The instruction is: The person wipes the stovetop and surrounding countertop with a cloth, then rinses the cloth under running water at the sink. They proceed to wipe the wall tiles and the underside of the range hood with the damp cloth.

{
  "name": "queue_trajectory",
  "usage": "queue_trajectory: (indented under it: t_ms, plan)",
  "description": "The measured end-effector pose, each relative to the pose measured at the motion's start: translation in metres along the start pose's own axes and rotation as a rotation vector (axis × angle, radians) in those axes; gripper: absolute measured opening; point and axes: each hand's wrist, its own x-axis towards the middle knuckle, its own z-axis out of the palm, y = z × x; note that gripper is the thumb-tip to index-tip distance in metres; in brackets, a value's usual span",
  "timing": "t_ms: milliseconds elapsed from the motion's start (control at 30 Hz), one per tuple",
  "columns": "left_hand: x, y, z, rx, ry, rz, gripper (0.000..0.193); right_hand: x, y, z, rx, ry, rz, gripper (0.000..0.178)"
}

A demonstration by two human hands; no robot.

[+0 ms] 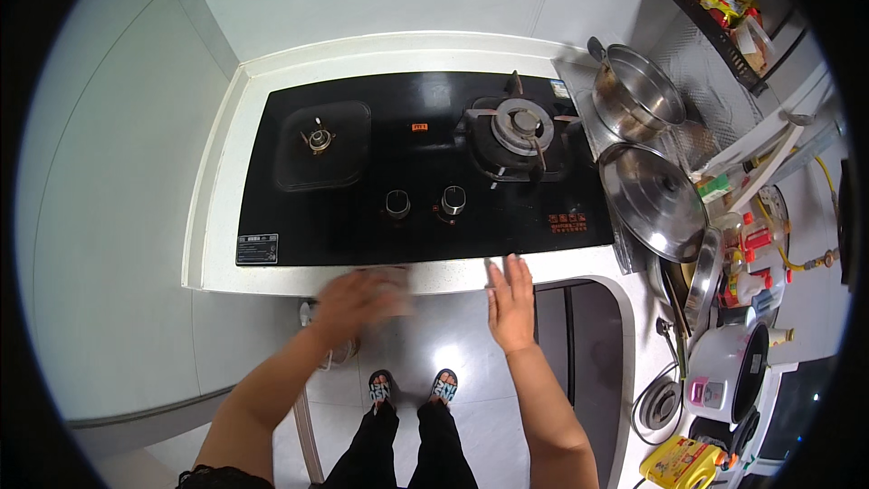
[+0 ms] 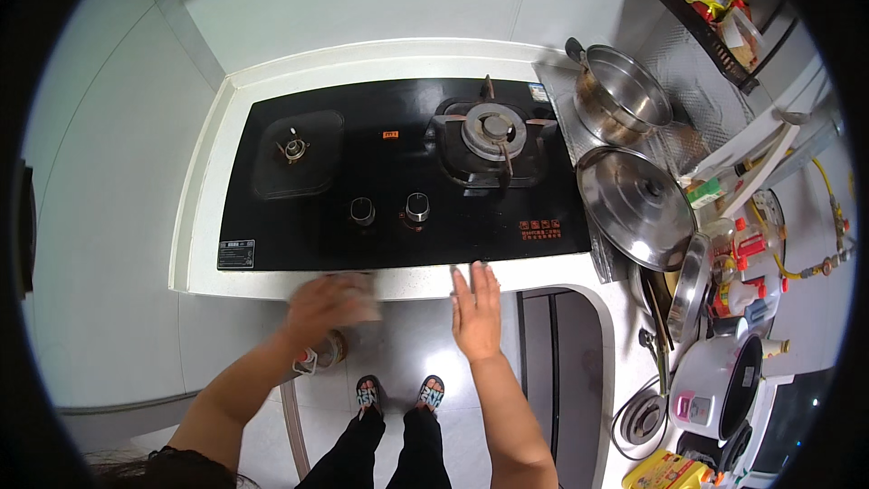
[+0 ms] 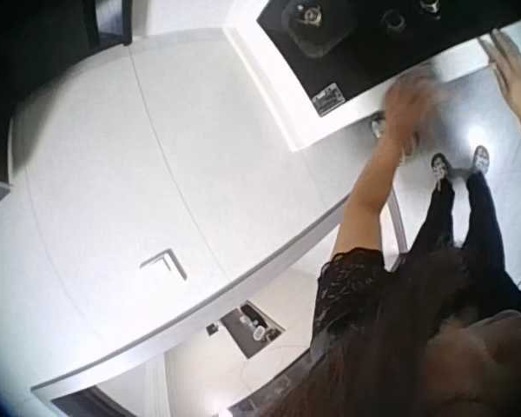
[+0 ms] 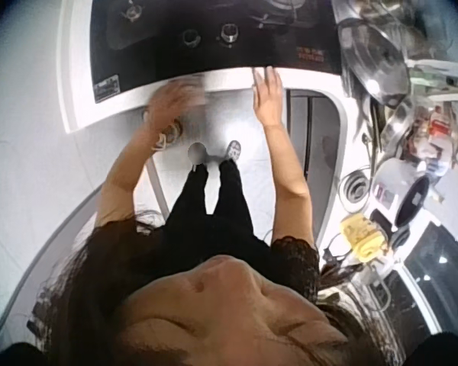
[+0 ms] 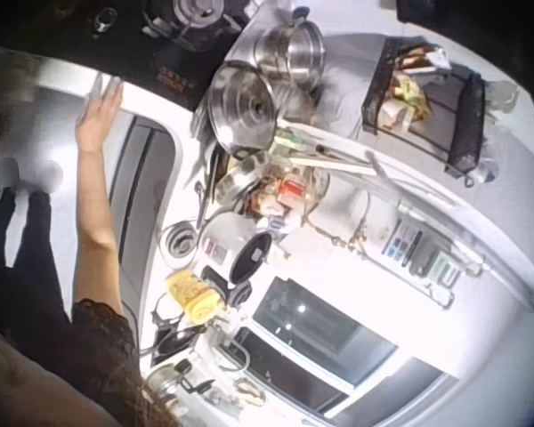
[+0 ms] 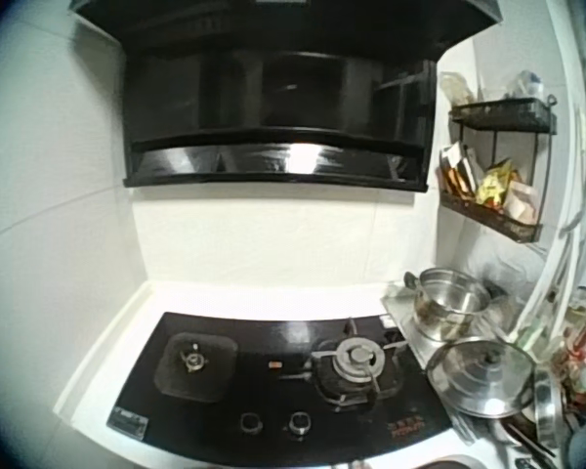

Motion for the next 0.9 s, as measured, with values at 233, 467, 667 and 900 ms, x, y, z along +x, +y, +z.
queue_trajectory:
  t_ms: [233,467,667,900]
  plan:
    - [-0.12,-0.053,-0.014,0.377,0.21,-0.389,0.031,-0.017,0.026,-0.002,-0.124,-0.025,0.073,0.041]
    - [0.037,0.056,0.081,0.212,0.144,-0.256,0.037,-0.03,0.074,-0.022,-0.26,0.06,0.067,0.046]
    - [0.161,0.145,0.136,-0.018,0.028,-0.227,0.046,-0.077,0.068,-0.034,-0.149,0.105,0.182,0.045]
    - [0.159,0.125,0.131,-0.032,-0.058,0.226,0.023,-0.011,0.09,-0.049,0.063,0.201,0.241,0.048]
